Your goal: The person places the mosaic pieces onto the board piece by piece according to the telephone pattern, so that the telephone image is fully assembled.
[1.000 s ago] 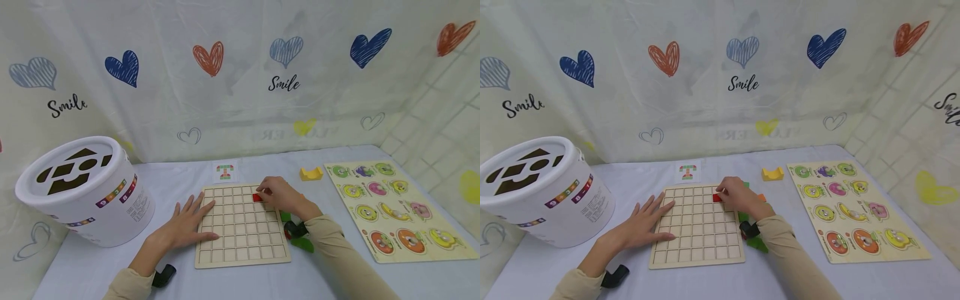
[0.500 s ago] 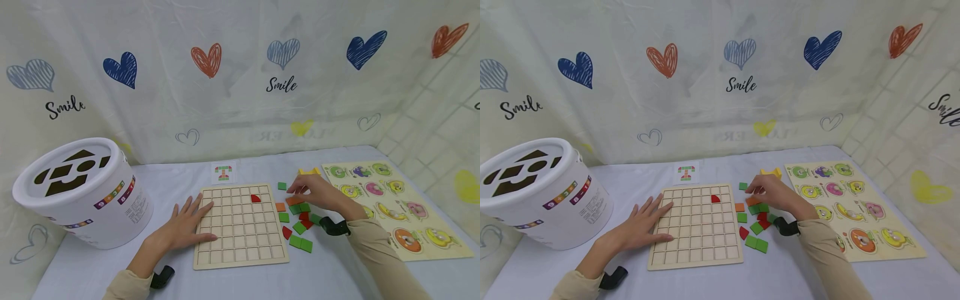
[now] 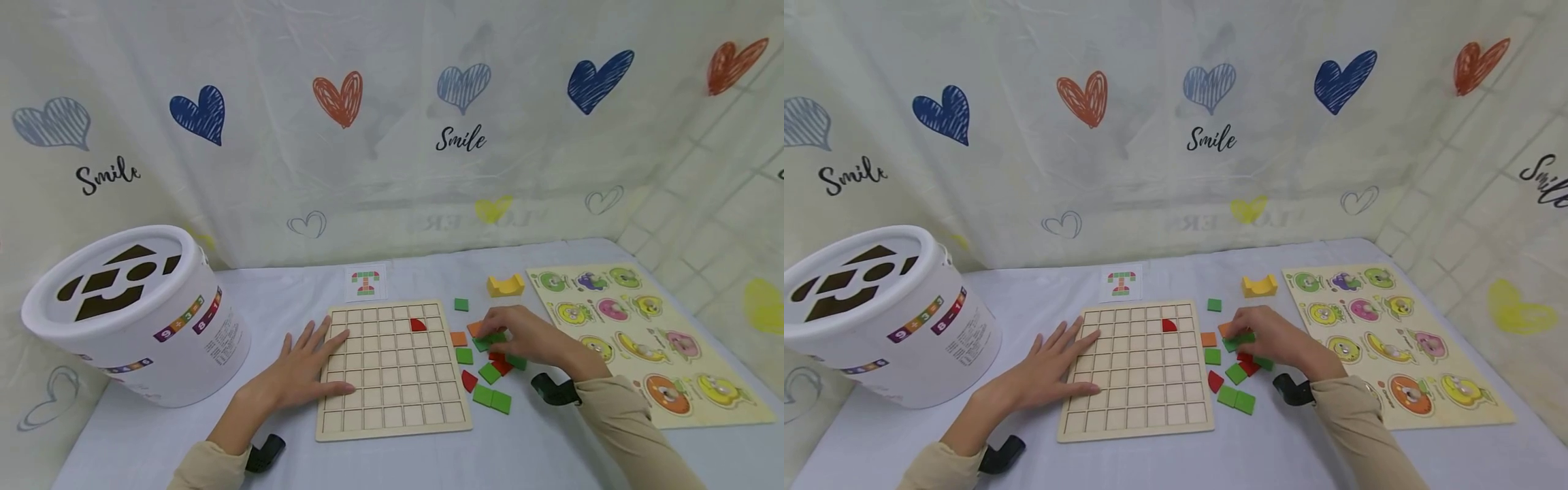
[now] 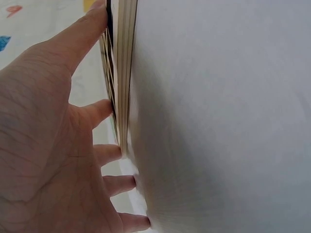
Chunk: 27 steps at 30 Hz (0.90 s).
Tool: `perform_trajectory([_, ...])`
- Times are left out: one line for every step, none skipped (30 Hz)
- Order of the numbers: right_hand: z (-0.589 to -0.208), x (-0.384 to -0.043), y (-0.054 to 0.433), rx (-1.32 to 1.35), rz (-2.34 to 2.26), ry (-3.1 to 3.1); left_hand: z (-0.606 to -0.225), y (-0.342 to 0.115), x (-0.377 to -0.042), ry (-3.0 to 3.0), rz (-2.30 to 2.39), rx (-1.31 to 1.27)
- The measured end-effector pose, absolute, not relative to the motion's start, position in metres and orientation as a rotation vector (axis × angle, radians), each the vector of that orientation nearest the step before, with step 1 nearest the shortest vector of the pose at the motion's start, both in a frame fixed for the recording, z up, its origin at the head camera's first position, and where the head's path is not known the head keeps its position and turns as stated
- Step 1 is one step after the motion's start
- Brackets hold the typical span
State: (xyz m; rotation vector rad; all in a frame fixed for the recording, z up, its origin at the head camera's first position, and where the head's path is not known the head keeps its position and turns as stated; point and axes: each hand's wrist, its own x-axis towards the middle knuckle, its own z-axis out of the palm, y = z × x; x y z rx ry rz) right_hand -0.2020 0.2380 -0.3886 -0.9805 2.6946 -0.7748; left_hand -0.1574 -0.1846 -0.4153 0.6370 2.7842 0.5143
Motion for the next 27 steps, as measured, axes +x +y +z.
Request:
perform_trajectory([-0.39,-0.202,0.237,-0.989,-0.771,2.693,-0.415,-0.184,-0.158,2.785,0.514,0.637])
perform_trajectory([-0.39,-0.203,0.237,-0.998,-0.77,2.692,-0.416,-0.184,-0.158,2.785,0.515,0.636])
perform_trajectory([-0.391,-0.203,0.236,-1.007,-0.772,2.691,-0.416,-0.184,-0.158,2.785,0.516,0.635])
perform_trajectory([-0.391,-0.203,0.235,-1.014,-0.774,2.689,-0.416,-0.184,-0.158,2.787,0.515,0.635])
perform_trajectory([-0.392,-0.204,0.234,-1.02,-0.772,2.689,-0.416,-0.184,-0.158,2.788,0.515,0.635])
perform_trajectory([-0.392,-0.204,0.234,-1.021,-0.776,2.686,-0.416,-0.184,-0.158,2.788,0.515,0.635])
perform_trajectory([-0.392,-0.204,0.233,-1.019,-0.779,2.682,-0.416,-0.184,-0.158,2.789,0.514,0.634])
perform_trajectory([-0.392,-0.204,0.232,-1.015,-0.778,2.679,-0.416,-0.184,-0.158,2.789,0.513,0.634])
perform_trajectory([-0.392,-0.205,0.232,-1.011,-0.776,2.676,-0.416,-0.184,-0.158,2.788,0.514,0.634])
perform_trajectory([-0.392,-0.205,0.231,-1.002,-0.774,2.673,-0.415,-0.184,-0.158,2.789,0.514,0.634])
perform_trajectory([-0.391,-0.205,0.231,-0.995,-0.774,2.671,-0.415,-0.184,-0.158,2.789,0.514,0.634])
perform_trajectory([-0.391,-0.206,0.23,-0.986,-0.773,2.668,-0.415,-0.184,-0.158,2.788,0.514,0.634])
perform_trajectory([-0.391,-0.206,0.229,-0.982,-0.769,2.664,-0.415,-0.184,-0.157,2.788,0.514,0.633])
perform_trajectory([-0.391,-0.207,0.229,-0.974,-0.766,2.662,-0.415,-0.184,-0.157,2.788,0.517,0.632])
perform_trajectory([-0.391,-0.207,0.228,-0.968,-0.764,2.661,-0.415,-0.184,-0.157,2.787,0.518,0.631])
perform_trajectory([-0.391,-0.208,0.227,-0.961,-0.761,2.66,-0.415,-0.184,-0.157,2.787,0.518,0.632])
perform_trajectory([-0.39,-0.208,0.227,-0.957,-0.758,2.659,-0.415,-0.184,-0.157,2.787,0.519,0.634])
perform_trajectory([-0.39,-0.209,0.226,-0.955,-0.75,2.658,-0.415,-0.184,-0.157,2.787,0.52,0.635])
perform_trajectory([-0.39,-0.209,0.226,-0.954,-0.744,2.658,-0.415,-0.184,-0.157,2.788,0.519,0.634])
perform_trajectory([-0.389,-0.21,0.225,-0.956,-0.737,2.658,-0.415,-0.185,-0.157,2.789,0.519,0.634])
perform_trajectory([-0.388,-0.21,0.225,-0.958,-0.73,2.66,-0.416,-0.185,-0.157,2.791,0.516,0.635])
perform_trajectory([-0.388,-0.211,0.224,-0.96,-0.725,2.661,-0.416,-0.185,-0.157,2.79,0.516,0.637])
perform_trajectory([-0.388,-0.211,0.224,-0.959,-0.723,2.661,-0.416,-0.185,-0.157,2.79,0.517,0.637])
perform_trajectory([-0.387,-0.211,0.224,-0.959,-0.718,2.662,-0.416,-0.184,-0.157,2.791,0.516,0.637])
perform_trajectory([-0.387,-0.211,0.223,-0.955,-0.717,2.662,-0.416,-0.184,-0.157,2.789,0.515,0.636])
perform_trajectory([-0.386,-0.211,0.223,-0.947,-0.718,2.66,-0.416,-0.184,-0.157,2.787,0.516,0.636])
perform_trajectory([-0.386,-0.211,0.223,-0.935,-0.718,2.659,-0.416,-0.184,-0.157,2.785,0.517,0.638])
